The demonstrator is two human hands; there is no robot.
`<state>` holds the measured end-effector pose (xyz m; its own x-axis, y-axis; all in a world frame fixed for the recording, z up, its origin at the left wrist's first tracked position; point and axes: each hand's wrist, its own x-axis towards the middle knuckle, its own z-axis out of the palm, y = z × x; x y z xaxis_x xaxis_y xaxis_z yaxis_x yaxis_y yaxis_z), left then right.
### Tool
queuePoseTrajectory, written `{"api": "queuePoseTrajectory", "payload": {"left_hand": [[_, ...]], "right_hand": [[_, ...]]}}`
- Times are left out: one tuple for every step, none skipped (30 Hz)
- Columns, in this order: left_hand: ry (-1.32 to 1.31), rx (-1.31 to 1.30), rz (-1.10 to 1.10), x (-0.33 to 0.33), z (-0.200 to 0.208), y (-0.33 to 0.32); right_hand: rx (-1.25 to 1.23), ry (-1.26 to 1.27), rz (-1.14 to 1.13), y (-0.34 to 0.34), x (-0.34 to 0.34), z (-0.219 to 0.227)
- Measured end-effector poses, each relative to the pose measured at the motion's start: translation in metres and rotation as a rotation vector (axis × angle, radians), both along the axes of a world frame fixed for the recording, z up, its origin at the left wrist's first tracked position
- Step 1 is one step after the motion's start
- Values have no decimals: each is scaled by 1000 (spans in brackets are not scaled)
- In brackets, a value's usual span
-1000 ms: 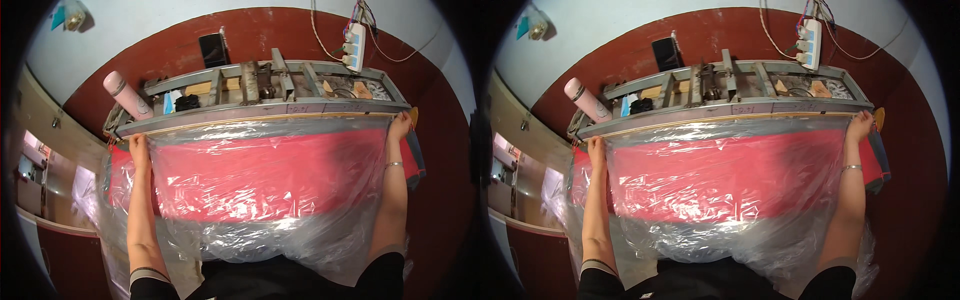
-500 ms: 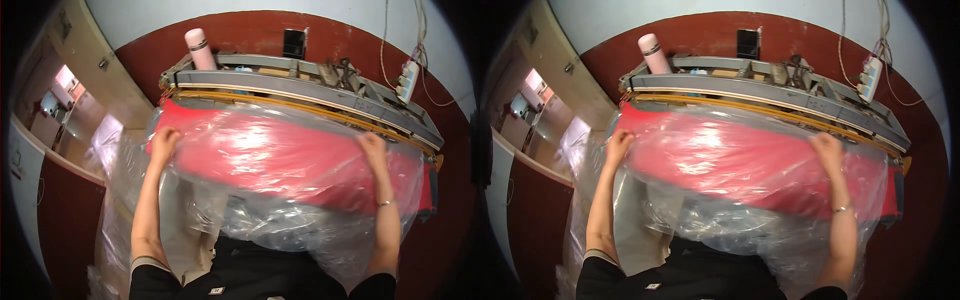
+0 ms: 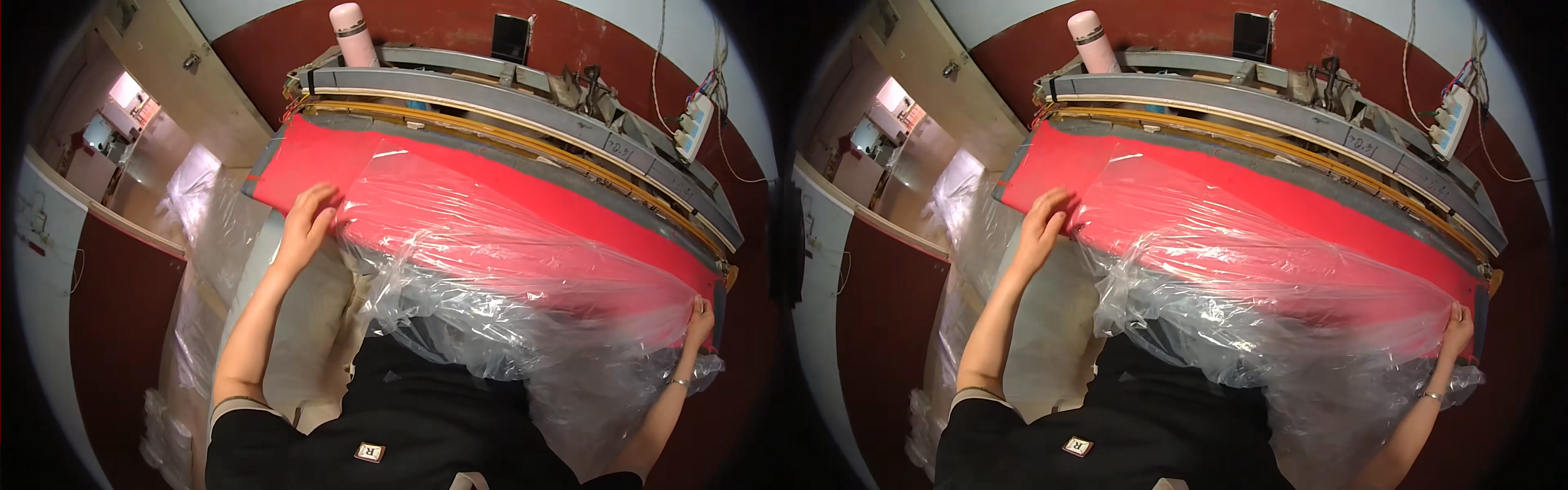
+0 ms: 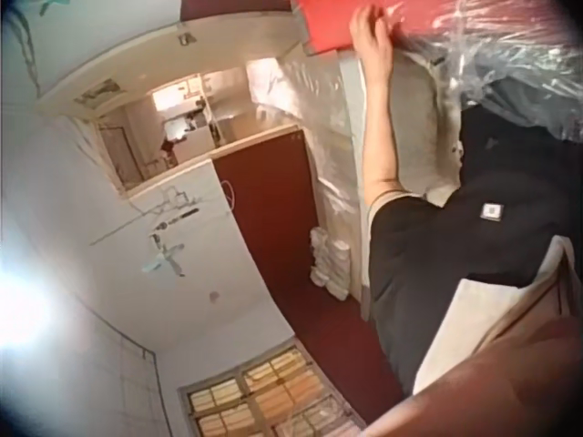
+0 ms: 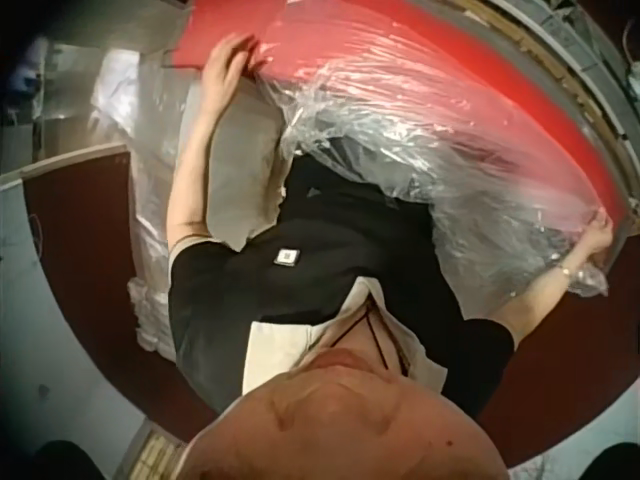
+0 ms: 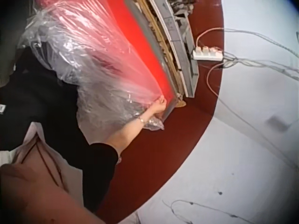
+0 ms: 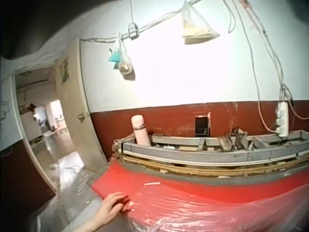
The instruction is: The person aligns and heat-seals plastic sheets using a sealing machine, then gathers, unfolds, and organizes the plastic sheets on the floor by hand.
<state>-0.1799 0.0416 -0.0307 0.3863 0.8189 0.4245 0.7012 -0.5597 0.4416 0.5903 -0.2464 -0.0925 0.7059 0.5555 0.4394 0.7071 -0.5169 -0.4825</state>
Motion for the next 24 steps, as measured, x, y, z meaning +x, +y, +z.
{"api": "queuePoseTrajectory", "payload": {"left_hand": [[-158, -29, -32, 4, 6, -16], [-218, -150, 12, 1, -2, -35], [-280, -274, 55, -2, -13, -57], [-349, -471, 22, 4, -15, -79], [-446, -587, -59, 5, -25, -98], [-489, -720, -28, 18, -17, -114], [-667, -862, 55, 28, -18, -122], [-846, -999, 136, 37, -17, -127], [-847, -997, 133, 45, -14, -124], [-844, -1000, 160, 53, -8, -116], [-836, -1002, 185, 59, -2, -106], [-833, -996, 178, 62, 1, -96], [-885, -884, 172, 65, 4, -84], [-930, -771, 161, 68, 8, -70], [-1054, -663, 71, 70, 14, -55], [-1173, -553, -22, 72, 20, -40], [-1167, -551, -34, 73, 26, -26], [-1088, -544, -10, 72, 31, -13], [-1008, -536, 14, 70, 36, 0], [-931, -528, 39, 69, 39, 14], [-826, -509, 141, 57, 20, 34], [-825, -505, 140, 51, 3, 46], [-564, -382, 218, 46, -10, 57], [-300, -258, 289, 46, -16, 65]], "right_hand": [[-1, -15, 17, -3, 3, -2], [-3, -5, 26, -2, 5, -4], [-1, -18, 31, -1, 4, -3], [1, -33, 34, -1, 2, -1], [1, -25, 43, 2, -2, 2], [-20, -3, 46, 4, -6, 5], [-40, 17, 46, 5, -8, 5], [-37, 19, 47, 5, -7, 4], [-21, -1, 44, 4, -5, 2], [-5, -22, 39, 3, -3, 1], [0, -20, 35, 2, -2, -1], [-5, -33, 30, 2, -2, -1], [-10, -47, 24, 1, -2, -1], [0, -45, 15, 1, -3, -2], [0, -24, 13, 3, -6, -1], [1, -2, 12, 3, -8, 0], [9, 1, 2, 3, -8, 0], [11, 9, -4, 2, -8, 1], [13, 18, -10, -1, -8, 1], [16, 18, -18, -3, -7, 0], [12, 10, -8, 1, -6, 0], [2, 0, -6, 2, -4, -1], [7, 1, -8, 4, -4, -1], [20, 11, -3, 5, -6, -1]]}}
